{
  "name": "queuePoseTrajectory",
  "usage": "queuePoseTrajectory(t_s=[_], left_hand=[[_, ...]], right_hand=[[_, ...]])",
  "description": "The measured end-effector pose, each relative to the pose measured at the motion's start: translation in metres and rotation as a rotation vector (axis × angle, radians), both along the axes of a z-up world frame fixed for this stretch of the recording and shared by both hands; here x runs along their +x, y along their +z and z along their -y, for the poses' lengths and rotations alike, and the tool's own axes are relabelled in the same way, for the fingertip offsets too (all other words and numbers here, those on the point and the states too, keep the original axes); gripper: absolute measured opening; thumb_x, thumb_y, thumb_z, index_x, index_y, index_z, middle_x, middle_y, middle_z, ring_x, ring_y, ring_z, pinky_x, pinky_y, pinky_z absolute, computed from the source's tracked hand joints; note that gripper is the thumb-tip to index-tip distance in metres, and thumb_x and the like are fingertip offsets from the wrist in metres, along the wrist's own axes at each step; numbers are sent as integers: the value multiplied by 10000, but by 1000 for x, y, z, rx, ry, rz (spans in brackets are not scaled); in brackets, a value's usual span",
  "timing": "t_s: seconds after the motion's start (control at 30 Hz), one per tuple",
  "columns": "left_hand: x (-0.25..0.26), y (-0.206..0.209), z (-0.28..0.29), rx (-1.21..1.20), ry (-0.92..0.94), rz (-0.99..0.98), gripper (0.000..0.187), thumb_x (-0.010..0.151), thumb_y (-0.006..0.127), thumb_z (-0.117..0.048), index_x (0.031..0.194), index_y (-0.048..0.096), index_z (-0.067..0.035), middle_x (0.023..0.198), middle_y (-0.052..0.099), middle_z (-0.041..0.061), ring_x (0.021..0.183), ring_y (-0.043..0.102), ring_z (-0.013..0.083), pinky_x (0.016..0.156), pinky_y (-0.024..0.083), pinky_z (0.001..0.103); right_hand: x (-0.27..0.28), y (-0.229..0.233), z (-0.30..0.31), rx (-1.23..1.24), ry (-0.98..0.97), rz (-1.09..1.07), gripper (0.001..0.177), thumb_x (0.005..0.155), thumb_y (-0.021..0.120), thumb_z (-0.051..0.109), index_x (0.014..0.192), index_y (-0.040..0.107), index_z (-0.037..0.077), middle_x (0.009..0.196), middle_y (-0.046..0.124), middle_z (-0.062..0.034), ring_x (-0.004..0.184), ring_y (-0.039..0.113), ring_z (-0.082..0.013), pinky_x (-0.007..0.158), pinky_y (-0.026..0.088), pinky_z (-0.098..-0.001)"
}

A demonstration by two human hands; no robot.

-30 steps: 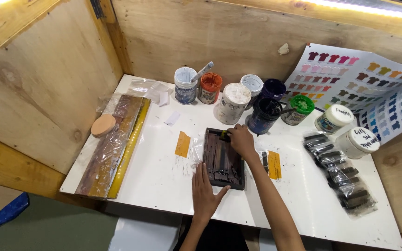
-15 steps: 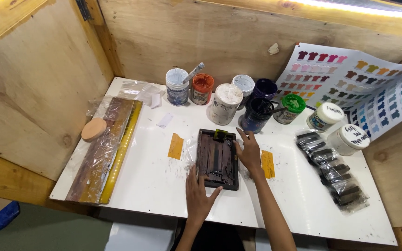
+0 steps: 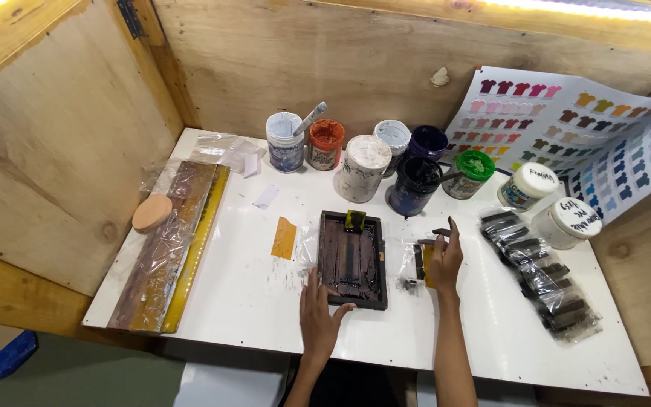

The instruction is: The person uses a yellow squeegee to spread dark ink evenly across a rectangular printing block. They repeatedly pull the squeegee across the surface to ensure full coverage. After preparing the ink, they lift the block and press it onto a small, wrapped item on the table to transfer the print.

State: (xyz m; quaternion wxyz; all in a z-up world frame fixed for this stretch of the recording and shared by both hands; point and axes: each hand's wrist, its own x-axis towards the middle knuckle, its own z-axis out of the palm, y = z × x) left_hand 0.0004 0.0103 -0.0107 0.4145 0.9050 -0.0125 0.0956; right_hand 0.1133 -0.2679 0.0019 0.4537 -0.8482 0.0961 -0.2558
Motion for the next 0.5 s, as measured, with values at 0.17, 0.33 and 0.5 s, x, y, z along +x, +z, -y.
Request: queuePoseTrajectory(t_s=[0.17, 0.33, 0.5], left_hand=[[1, -3, 0, 28, 21, 23, 430, 830, 727, -512, 949, 568, -131, 1661, 244, 92, 1539, 222, 256, 1206, 265, 470], [0, 3, -3, -139, 64, -29, 359, 820, 781, -423, 968, 588, -160, 1671, 258, 34, 1529, 291, 276, 986, 523, 466], [-2, 12, -23, -367, 97, -81, 699, 781, 789, -396, 1274, 367, -137, 1412, 426, 37, 1424, 381, 250, 1118, 411, 516]], right_hand=[[-1, -2, 1, 44, -4, -74, 543, 1071, 408, 237, 1594, 378, 99, 1022, 623, -103, 777, 534, -209, 758, 425, -367], [2, -7, 3, 12, 11, -36, 545, 1066, 415, 246, 1570, 362, 47, 1465, 525, -195, 1197, 560, -330, 973, 435, -428], [5, -13, 6, -34, 13, -18, 537, 1057, 409, 246, 1553, 388, 40, 1487, 502, -209, 1298, 510, -367, 1046, 412, -457]])
